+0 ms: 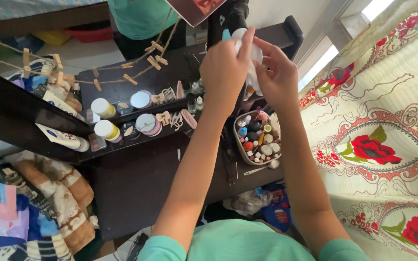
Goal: Cleaning a vanity table and wiping down hair care appliances with wet wipes.
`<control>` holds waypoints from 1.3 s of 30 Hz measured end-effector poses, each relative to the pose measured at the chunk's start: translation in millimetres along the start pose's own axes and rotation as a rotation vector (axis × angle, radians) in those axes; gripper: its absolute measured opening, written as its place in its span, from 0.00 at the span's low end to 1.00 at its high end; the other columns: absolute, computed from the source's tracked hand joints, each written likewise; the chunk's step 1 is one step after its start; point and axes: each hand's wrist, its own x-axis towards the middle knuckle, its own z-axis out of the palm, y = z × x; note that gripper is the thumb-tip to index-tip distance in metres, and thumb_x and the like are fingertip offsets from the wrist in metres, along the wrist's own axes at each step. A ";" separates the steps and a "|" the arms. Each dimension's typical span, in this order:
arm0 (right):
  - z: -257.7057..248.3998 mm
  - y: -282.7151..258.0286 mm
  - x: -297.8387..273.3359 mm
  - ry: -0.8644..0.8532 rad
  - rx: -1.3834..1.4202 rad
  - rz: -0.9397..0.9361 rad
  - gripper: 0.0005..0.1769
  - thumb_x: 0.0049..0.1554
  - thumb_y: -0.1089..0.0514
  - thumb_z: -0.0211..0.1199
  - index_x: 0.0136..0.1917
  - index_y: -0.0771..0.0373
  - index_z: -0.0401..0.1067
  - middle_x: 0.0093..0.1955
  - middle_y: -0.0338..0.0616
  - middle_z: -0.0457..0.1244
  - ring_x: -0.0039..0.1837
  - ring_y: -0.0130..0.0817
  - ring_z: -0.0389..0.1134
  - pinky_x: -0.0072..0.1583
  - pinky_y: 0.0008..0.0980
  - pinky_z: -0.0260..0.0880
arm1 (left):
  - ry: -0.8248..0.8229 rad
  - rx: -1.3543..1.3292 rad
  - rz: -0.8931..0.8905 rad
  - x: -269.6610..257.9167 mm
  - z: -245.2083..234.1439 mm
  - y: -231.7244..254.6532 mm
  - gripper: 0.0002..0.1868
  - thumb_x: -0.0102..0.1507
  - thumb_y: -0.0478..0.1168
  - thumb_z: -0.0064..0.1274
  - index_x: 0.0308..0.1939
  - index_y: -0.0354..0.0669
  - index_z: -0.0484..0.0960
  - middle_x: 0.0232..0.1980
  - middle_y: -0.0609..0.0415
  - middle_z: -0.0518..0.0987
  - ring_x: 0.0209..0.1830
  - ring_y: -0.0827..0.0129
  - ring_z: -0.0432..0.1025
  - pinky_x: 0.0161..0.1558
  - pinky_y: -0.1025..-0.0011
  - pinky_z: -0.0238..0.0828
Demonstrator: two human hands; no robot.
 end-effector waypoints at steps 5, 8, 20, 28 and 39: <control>-2.6 4.9 1.6 -0.033 0.122 0.013 0.25 0.64 0.68 0.61 0.74 0.67 0.66 0.64 0.39 0.65 0.64 0.26 0.70 0.60 0.26 0.75 | -0.032 0.194 0.162 31.7 21.9 -0.9 0.27 0.70 0.59 0.42 0.29 0.43 0.83 0.28 0.47 0.81 0.31 0.49 0.78 0.34 0.54 0.73; -13.3 22.9 -3.7 -0.057 0.135 0.015 0.23 0.70 0.65 0.60 0.77 0.66 0.67 0.61 0.39 0.62 0.62 0.26 0.66 0.62 0.28 0.70 | -0.084 0.179 0.158 42.5 22.0 -11.3 0.26 0.71 0.58 0.42 0.34 0.43 0.82 0.35 0.48 0.84 0.42 0.50 0.78 0.43 0.52 0.73; 10.7 -32.6 -26.0 0.265 -0.444 -0.444 0.19 0.57 0.71 0.66 0.62 0.63 0.80 0.62 0.48 0.67 0.63 0.39 0.69 0.61 0.35 0.74 | -0.482 -0.944 -0.192 -27.5 -20.6 -24.5 0.39 0.72 0.68 0.30 0.70 0.42 0.73 0.66 0.53 0.77 0.62 0.73 0.71 0.57 0.72 0.68; 15.1 -17.6 -4.5 0.229 -0.397 -0.446 0.14 0.60 0.75 0.63 0.58 0.67 0.78 0.65 0.50 0.70 0.67 0.46 0.73 0.66 0.35 0.74 | -0.440 -0.838 -0.497 -28.2 4.3 -61.5 0.29 0.68 0.61 0.46 0.60 0.43 0.81 0.48 0.58 0.85 0.43 0.76 0.79 0.41 0.77 0.70; 88.9 51.5 -42.0 0.509 0.703 0.114 0.18 0.71 0.59 0.55 0.67 0.76 0.69 0.65 0.54 0.67 0.63 0.38 0.70 0.65 0.39 0.69 | -0.406 -1.029 -0.414 -31.3 2.8 -46.1 0.29 0.68 0.60 0.54 0.57 0.36 0.83 0.47 0.56 0.85 0.46 0.77 0.77 0.49 0.77 0.72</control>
